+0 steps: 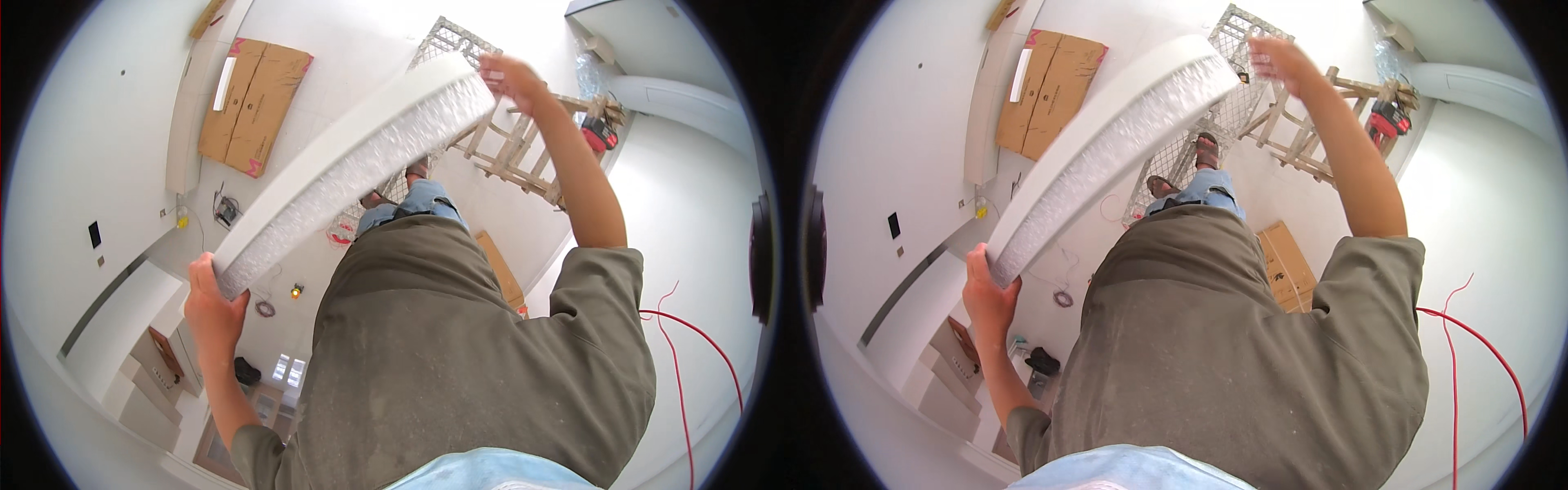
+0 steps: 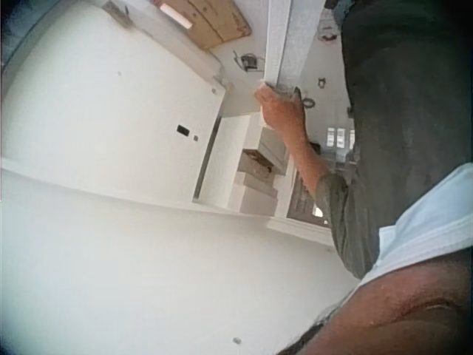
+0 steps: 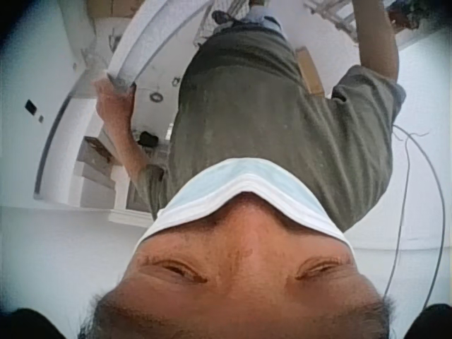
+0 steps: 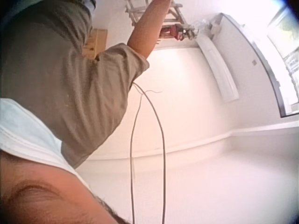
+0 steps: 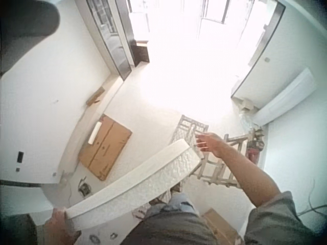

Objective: Connect wires and prepare a ceiling light fixture for installation in a room under renovation.

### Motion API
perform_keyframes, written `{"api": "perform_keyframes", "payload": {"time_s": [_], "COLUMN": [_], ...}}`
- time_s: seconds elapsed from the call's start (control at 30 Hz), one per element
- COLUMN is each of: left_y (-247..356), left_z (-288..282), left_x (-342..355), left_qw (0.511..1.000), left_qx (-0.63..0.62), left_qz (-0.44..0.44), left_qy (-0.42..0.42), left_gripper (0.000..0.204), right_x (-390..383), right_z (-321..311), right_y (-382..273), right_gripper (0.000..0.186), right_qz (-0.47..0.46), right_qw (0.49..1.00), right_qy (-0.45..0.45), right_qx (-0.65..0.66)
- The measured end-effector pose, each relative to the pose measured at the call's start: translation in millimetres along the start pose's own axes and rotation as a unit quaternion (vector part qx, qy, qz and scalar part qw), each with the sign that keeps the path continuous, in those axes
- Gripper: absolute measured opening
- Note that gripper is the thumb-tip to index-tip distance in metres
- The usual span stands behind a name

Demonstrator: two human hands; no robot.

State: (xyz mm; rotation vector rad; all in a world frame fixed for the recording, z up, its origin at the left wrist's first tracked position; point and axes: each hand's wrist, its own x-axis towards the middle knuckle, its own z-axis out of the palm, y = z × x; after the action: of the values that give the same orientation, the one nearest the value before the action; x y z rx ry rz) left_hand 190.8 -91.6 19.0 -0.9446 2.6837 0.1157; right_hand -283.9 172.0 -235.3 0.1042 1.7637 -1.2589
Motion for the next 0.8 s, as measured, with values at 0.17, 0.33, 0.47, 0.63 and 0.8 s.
{"api": "perform_keyframes", "payload": {"time_s": [0.17, 0.33, 0.47, 0.63, 0.8], "left_y": [5.7, 5.1, -0.3, -5.9, -14.0], "left_z": [5.4, 22.3, 33.7, 32.7, 41.3], "left_x": [-35.9, -70.3, -87.9, -97.6, -106.8], "left_qw": [0.999, 0.998, 0.997, 0.996, 0.994], "left_qx": [-0.015, -0.030, -0.040, -0.040, -0.049], "left_qz": [-0.041, -0.060, -0.072, -0.077, -0.090], "left_qy": [-0.011, -0.022, -0.014, -0.020, -0.027], "left_gripper": [0.073, 0.072, 0.072, 0.071, 0.070], "right_x": [60.9, 66.5, 73.0, 48.5, 20.7], "right_z": [13.9, 31.8, 46.0, 79.2, 95.4], "right_y": [97.0, 108.8, 120.2, 122.0, 121.6], "right_gripper": [0.102, 0.112, 0.093, 0.063, 0.038], "right_qz": [0.222, 0.353, 0.421, 0.324, 0.213], "right_qw": [0.956, 0.912, 0.883, 0.906, 0.923], "right_qy": [-0.171, -0.197, -0.203, -0.231, -0.227], "right_qx": [0.088, 0.073, 0.048, 0.142, 0.226]}}
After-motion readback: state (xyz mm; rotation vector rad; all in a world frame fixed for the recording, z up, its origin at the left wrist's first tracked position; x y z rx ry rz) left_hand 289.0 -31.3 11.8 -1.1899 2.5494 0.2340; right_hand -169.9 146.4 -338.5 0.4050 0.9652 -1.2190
